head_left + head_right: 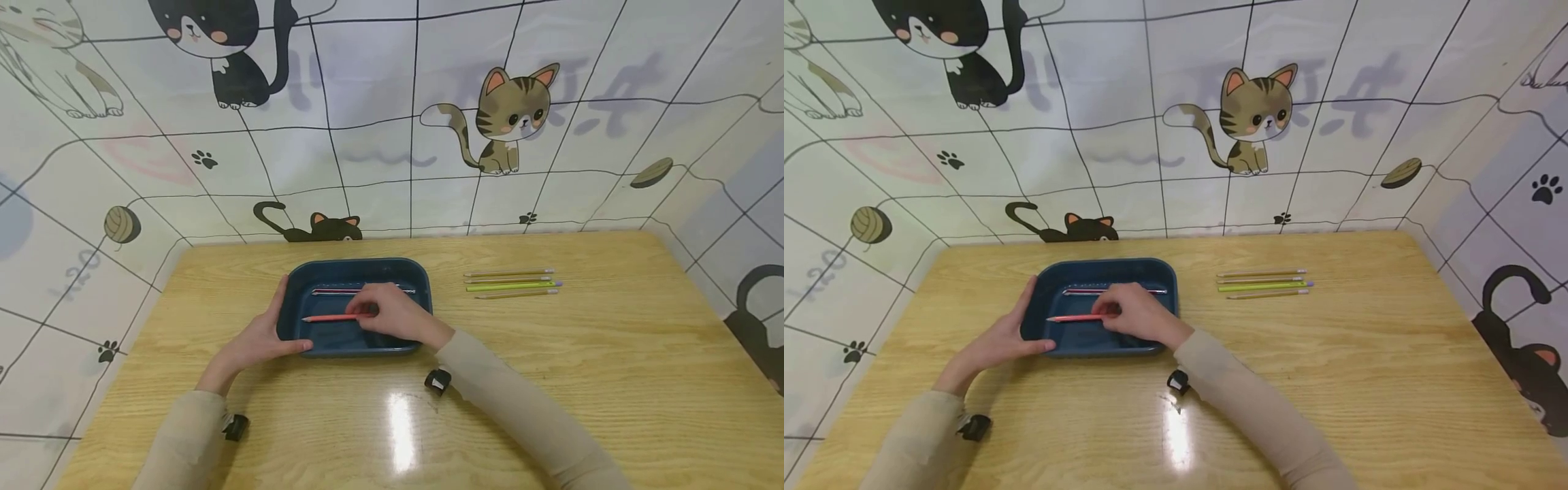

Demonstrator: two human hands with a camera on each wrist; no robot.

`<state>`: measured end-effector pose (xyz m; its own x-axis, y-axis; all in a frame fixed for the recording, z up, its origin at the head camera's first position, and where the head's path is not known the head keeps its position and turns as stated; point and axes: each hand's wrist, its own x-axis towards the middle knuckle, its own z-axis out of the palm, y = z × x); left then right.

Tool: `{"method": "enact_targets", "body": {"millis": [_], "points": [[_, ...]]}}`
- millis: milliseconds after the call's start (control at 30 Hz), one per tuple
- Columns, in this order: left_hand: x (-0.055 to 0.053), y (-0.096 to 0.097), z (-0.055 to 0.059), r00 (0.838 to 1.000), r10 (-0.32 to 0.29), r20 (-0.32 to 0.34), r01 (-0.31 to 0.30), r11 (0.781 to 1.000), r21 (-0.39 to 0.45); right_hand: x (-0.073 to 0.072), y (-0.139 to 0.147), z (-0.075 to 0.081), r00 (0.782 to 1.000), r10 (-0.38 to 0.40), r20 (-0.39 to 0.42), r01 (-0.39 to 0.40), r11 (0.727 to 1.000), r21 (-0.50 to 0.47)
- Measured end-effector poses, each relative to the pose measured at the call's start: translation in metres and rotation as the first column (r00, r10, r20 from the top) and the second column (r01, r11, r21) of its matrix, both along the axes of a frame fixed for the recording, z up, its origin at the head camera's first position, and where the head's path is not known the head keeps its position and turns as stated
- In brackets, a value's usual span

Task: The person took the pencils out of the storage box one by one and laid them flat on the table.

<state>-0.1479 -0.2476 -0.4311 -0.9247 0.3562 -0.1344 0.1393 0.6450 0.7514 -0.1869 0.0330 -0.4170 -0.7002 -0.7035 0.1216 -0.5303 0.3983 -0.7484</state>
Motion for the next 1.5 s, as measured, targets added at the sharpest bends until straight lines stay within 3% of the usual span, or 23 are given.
{"method": "enact_targets", "body": {"millis": [267, 400, 767, 1000, 1500], "points": [[0.001, 0.000, 0.000, 1.000, -0.002, -0.004, 0.002, 1.000, 0.019, 0.007, 0.012, 0.011, 1.000, 0.012, -0.015, -0.014, 0.987, -0.163], [0.001, -0.001, -0.001, 1.000, 0.000, -0.007, 0.000, 1.000, 0.025, 0.011, 0.022, 0.014, 1.000, 0.002, -0.016, -0.005, 0.981, -0.193], [0.004, -0.002, -0.001, 1.000, 0.002, -0.014, -0.002, 1.000, 0.023, 0.019, 0.049, 0.020, 0.999, -0.024, 0.021, 0.027, 0.982, -0.187], [0.006, 0.000, 0.003, 1.000, -0.004, -0.018, 0.004, 1.000, 0.019, 0.022, 0.066, 0.018, 0.994, -0.080, 0.070, 0.091, 0.981, -0.173], [0.004, 0.003, 0.002, 1.000, -0.001, -0.022, 0.001, 1.000, 0.001, 0.024, 0.115, 0.014, 0.983, -0.173, 0.054, 0.179, 0.973, -0.147]]}}
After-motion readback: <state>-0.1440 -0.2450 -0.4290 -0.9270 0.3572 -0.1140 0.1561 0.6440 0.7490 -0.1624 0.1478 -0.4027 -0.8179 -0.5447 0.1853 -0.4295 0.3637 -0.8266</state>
